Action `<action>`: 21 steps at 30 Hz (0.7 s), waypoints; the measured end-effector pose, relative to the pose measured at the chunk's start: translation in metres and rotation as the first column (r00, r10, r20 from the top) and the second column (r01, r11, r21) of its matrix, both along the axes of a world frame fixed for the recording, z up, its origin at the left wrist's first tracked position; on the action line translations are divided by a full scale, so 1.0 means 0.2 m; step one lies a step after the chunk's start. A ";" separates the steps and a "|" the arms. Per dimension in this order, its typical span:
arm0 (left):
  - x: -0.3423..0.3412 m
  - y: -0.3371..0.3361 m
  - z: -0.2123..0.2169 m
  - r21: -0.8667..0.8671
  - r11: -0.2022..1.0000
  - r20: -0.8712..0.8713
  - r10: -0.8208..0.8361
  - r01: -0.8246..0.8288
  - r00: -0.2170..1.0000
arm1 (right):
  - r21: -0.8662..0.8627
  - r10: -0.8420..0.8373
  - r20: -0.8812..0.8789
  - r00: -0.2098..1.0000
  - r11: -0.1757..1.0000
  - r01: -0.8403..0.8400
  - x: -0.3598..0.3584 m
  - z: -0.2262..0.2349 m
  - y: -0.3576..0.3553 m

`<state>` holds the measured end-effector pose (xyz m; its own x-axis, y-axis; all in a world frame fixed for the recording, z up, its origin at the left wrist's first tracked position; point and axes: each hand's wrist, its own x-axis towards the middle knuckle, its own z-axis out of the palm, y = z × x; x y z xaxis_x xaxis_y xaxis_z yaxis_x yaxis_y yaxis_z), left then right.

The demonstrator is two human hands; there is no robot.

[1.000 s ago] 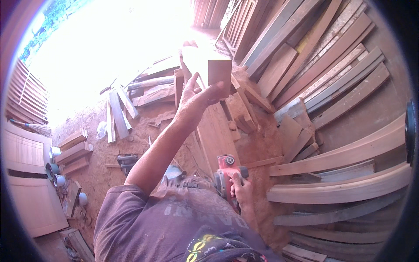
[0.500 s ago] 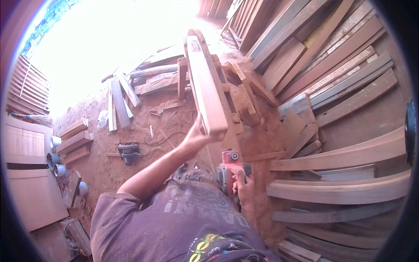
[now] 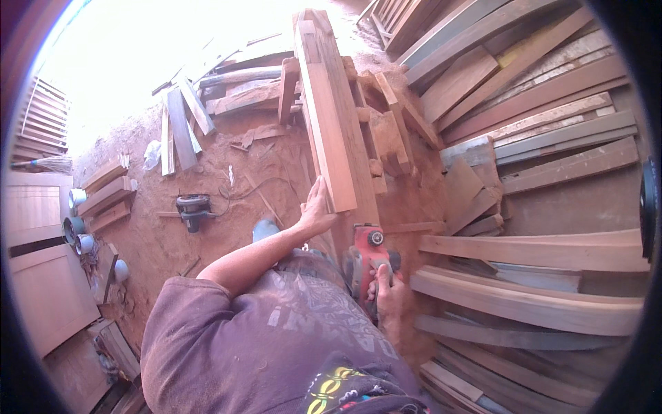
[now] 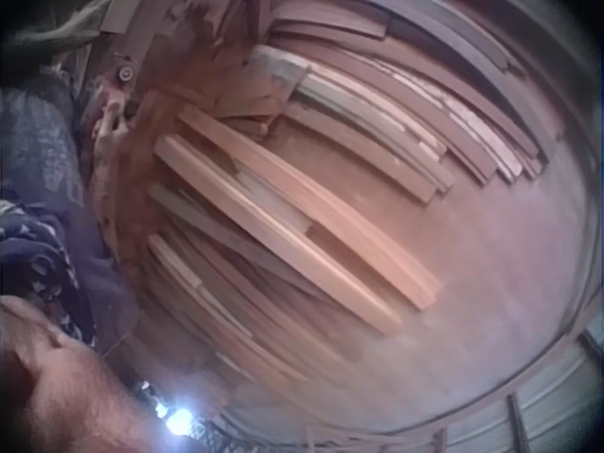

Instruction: The person uses a handheld electric sander to smooth the surfaces and edges of a wooden plank. They repeatedly flip and rotate the plank to sand multiple sides, occasionally pausing to inspect the surface. The work occurs in a cluttered woodworking area with stacked lumber.

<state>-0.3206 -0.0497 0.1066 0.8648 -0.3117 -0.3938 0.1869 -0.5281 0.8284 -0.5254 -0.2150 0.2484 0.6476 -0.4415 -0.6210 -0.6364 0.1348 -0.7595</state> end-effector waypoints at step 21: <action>-0.03 0.00 -0.23 -0.100 0.916 0.236 -0.358 0.389 0.903 | -0.055 0.294 0.128 0.947 0.956 -0.289 0.78 0.24 0.18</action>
